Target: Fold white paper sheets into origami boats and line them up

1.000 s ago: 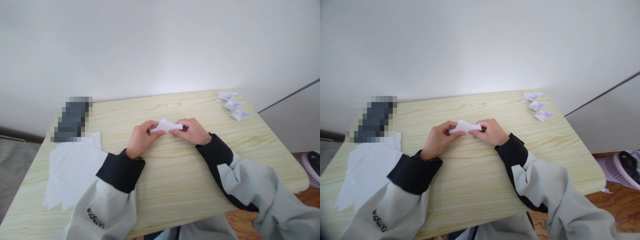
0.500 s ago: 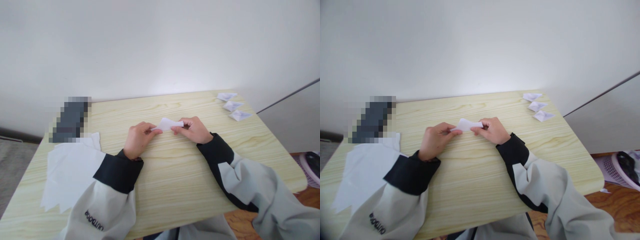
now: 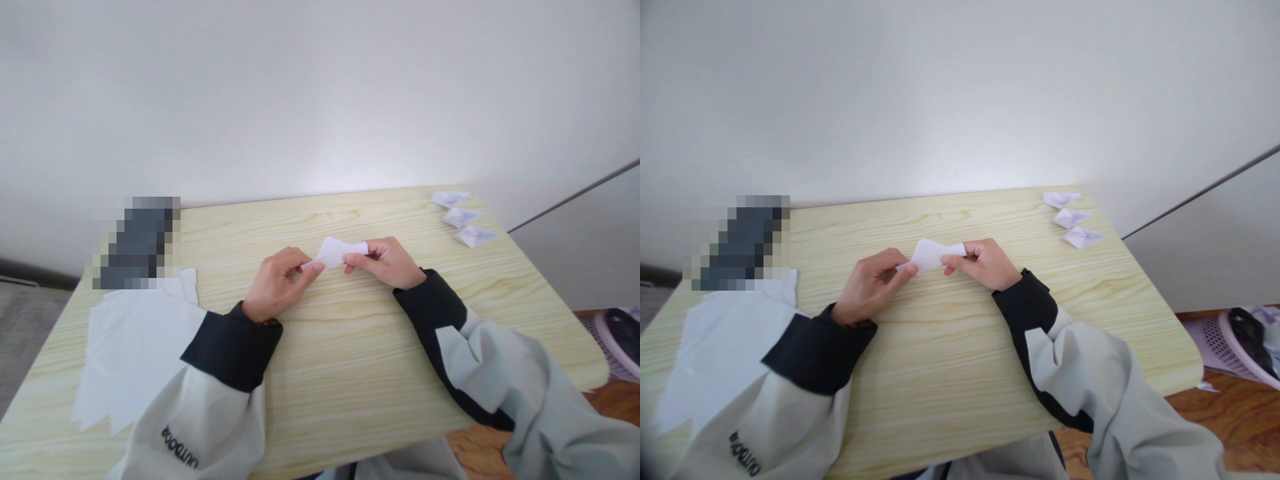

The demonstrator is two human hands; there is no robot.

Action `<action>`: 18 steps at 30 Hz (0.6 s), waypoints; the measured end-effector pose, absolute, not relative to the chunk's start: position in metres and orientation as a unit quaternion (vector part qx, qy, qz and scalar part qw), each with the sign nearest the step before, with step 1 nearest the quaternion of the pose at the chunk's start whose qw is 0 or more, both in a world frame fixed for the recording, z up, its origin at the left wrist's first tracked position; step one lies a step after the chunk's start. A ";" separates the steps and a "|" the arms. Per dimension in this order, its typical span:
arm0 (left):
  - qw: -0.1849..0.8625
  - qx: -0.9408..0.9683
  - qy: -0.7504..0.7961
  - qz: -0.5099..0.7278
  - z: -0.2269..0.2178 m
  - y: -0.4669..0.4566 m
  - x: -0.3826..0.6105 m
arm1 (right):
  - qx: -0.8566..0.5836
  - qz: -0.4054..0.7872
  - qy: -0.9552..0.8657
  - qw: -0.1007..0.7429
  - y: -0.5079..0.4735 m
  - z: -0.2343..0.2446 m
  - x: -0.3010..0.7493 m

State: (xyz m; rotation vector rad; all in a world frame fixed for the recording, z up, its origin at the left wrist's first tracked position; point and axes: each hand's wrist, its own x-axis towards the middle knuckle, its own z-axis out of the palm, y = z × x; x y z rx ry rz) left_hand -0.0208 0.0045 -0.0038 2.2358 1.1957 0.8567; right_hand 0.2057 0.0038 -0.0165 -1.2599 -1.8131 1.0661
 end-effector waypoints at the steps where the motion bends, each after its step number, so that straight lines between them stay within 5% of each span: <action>1: 0.235 0.823 0.417 0.306 -0.004 0.005 -0.020 | -0.478 0.414 -0.695 0.341 0.003 -0.016 0.204; 18: 0.290 0.808 0.453 0.241 -0.003 0.007 -0.022 | -0.427 0.314 -0.797 0.290 0.007 -0.013 0.213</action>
